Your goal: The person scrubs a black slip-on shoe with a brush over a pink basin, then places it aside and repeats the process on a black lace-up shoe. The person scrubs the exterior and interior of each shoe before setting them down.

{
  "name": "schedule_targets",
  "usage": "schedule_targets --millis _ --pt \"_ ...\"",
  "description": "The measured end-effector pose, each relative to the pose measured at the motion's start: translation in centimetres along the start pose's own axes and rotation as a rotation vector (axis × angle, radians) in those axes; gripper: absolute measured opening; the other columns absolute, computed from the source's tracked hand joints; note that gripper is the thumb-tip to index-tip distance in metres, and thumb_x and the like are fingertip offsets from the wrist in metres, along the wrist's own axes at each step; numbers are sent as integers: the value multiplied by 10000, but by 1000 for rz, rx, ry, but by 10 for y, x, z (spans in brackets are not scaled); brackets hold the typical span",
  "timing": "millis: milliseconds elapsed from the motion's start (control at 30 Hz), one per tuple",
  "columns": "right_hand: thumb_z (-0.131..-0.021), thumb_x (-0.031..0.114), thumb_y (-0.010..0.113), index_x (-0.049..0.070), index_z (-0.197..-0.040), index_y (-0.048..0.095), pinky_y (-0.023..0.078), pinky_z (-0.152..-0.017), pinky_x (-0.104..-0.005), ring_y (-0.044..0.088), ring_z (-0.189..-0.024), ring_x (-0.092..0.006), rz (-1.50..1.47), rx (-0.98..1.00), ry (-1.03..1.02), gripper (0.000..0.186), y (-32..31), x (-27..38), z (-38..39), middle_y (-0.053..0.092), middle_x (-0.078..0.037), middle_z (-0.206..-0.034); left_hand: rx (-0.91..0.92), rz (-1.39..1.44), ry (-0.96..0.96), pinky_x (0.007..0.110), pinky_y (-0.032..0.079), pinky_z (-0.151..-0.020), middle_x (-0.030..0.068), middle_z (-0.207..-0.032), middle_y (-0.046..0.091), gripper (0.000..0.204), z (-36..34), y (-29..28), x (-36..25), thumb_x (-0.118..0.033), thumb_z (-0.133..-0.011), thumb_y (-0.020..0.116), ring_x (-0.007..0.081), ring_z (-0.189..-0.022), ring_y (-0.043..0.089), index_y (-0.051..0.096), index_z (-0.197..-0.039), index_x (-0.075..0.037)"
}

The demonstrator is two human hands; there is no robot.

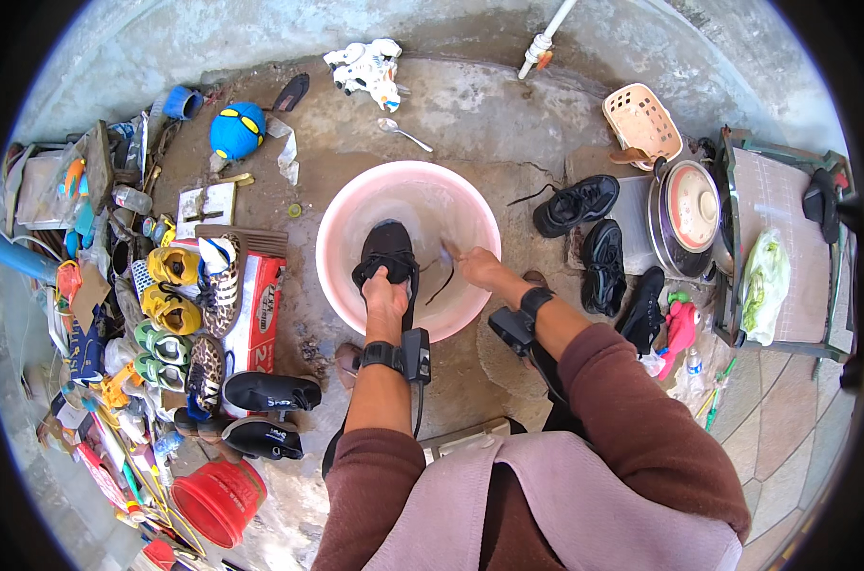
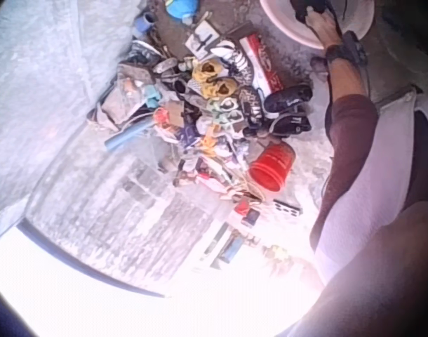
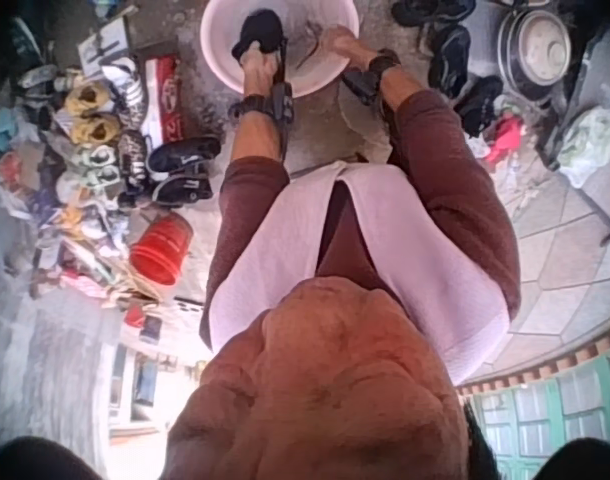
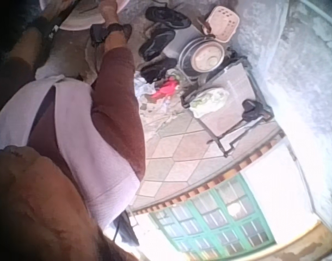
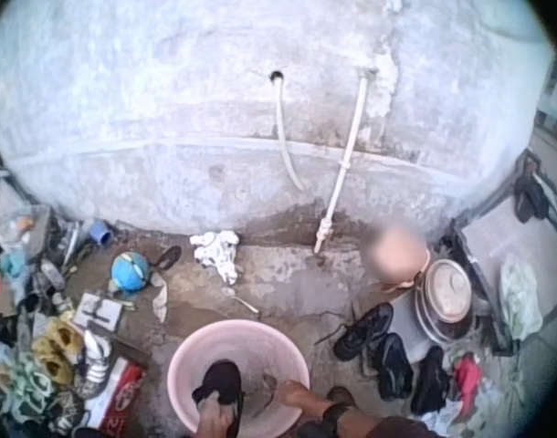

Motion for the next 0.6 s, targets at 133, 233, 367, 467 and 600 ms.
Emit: schedule_targets --millis 133,233,367,467,600 --pt "-821 209 462 90 -1105 591 476 -676 -374 615 -742 -313 -159 73 -120 334 2 17 16 614 -233 -785 -67 -73 -23 497 411 -891 118 -1170 499 309 -10 5 5 -188 -929 417 278 -1042 510 415 -1197 -34" --pt "-812 203 429 78 -995 623 483 -696 -424 601 -758 -371 -50 6 -321 295 7 38 20 614 -224 -804 -32 -162 -31 539 380 -899 114 -1183 502 339 -14 2 8 -265 -944 376 292 -1047 508 427 -1199 -46" --pt "-787 192 458 64 -938 625 479 -714 -430 600 -802 -371 242 78 -149 260 8 35 -8 614 -230 -847 0 -32 -120 509 387 -899 145 -1242 445 489 -17 -5 4 -306 -909 474 329 -1090 473 326 -1273 -15" --pt "-769 176 468 16 -918 614 485 -720 -415 608 -823 -356 157 -33 16 263 7 9 -20 626 -210 -888 75 -268 -84 517 357 -927 149 -1283 419 555 -18 -7 -6 -358 -879 516 341 -1133 436 327 -1278 -22" --pt "-813 178 446 51 -1042 599 486 -622 -359 612 -681 -273 -9 25 56 304 4 -18 -10 609 -175 -727 189 -366 -169 502 288 -974 177 -1364 327 732 -12 -5 -15 -543 -829 488 371 -1237 321 302 -1309 -23"
Point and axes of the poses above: each hand's wrist, its own z-axis away from the middle knuckle, its own y-axis out of the palm, x = y × z, the point moved 1 cm from there along -z, towards the middle knuckle
